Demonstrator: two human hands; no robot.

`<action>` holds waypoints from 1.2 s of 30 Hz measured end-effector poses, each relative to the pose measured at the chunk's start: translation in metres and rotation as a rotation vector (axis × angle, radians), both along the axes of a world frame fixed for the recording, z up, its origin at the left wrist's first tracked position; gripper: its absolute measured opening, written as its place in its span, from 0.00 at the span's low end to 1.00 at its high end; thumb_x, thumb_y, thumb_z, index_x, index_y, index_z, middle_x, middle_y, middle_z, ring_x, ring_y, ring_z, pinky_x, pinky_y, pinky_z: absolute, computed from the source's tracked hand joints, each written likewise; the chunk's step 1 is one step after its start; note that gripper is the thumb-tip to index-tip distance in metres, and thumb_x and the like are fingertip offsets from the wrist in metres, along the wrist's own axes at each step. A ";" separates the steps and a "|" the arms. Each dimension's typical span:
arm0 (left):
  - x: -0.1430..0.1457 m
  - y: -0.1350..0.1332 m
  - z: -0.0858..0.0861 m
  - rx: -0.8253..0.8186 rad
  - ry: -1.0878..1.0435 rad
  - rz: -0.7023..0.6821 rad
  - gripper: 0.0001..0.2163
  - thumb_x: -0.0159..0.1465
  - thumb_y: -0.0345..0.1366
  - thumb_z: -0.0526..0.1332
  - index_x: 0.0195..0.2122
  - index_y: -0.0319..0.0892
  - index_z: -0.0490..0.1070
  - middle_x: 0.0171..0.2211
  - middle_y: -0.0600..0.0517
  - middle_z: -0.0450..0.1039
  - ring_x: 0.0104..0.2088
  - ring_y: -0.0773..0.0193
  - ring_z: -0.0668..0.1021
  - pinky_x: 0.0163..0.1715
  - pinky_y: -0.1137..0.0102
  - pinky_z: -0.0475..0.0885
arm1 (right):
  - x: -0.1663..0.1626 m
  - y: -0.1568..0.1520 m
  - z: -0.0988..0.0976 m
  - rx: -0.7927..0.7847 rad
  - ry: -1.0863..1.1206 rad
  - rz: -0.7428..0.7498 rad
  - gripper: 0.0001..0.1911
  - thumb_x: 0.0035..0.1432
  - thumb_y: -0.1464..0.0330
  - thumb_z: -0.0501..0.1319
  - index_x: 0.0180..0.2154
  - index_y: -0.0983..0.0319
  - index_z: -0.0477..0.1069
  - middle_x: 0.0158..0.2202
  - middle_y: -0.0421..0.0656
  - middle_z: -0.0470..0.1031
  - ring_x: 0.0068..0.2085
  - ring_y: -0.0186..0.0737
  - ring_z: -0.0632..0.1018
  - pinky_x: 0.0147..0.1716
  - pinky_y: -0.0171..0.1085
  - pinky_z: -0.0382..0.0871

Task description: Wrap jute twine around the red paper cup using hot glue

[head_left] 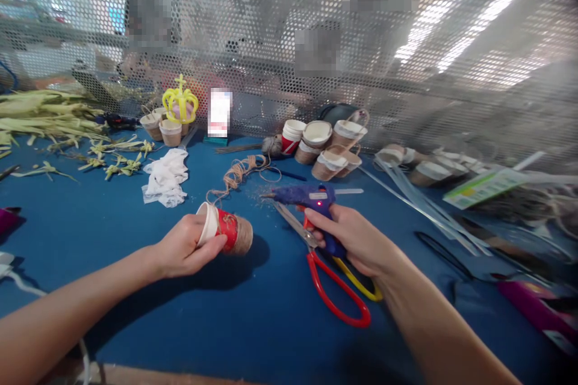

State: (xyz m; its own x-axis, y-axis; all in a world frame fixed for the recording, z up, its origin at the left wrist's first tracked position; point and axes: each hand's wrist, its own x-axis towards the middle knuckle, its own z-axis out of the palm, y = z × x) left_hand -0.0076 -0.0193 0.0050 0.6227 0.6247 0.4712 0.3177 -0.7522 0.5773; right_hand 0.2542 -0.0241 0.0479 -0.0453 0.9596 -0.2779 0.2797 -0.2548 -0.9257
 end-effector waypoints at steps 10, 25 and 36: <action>0.001 -0.002 0.003 -0.097 -0.137 0.134 0.14 0.61 0.33 0.46 0.17 0.40 0.56 0.16 0.57 0.54 0.18 0.72 0.56 0.18 0.75 0.56 | -0.006 -0.008 0.008 0.194 -0.263 -0.022 0.17 0.46 0.55 0.61 0.27 0.64 0.65 0.21 0.39 0.69 0.22 0.32 0.69 0.22 0.32 0.62; 0.005 -0.005 0.004 -0.185 0.051 -0.008 0.14 0.60 0.32 0.49 0.16 0.40 0.52 0.16 0.59 0.51 0.18 0.73 0.56 0.19 0.76 0.53 | 0.041 0.061 -0.034 0.307 -0.719 -0.230 0.18 0.49 0.62 0.58 0.14 0.60 0.58 0.11 0.38 0.60 0.14 0.31 0.62 0.17 0.33 0.52; 0.008 -0.010 0.005 -0.120 0.036 -0.121 0.14 0.59 0.29 0.49 0.17 0.40 0.53 0.16 0.59 0.53 0.18 0.73 0.57 0.19 0.75 0.53 | -0.018 0.025 -0.003 0.502 -0.735 0.194 0.14 0.55 0.61 0.53 0.28 0.60 0.73 0.32 0.42 0.75 0.34 0.38 0.74 0.33 0.34 0.63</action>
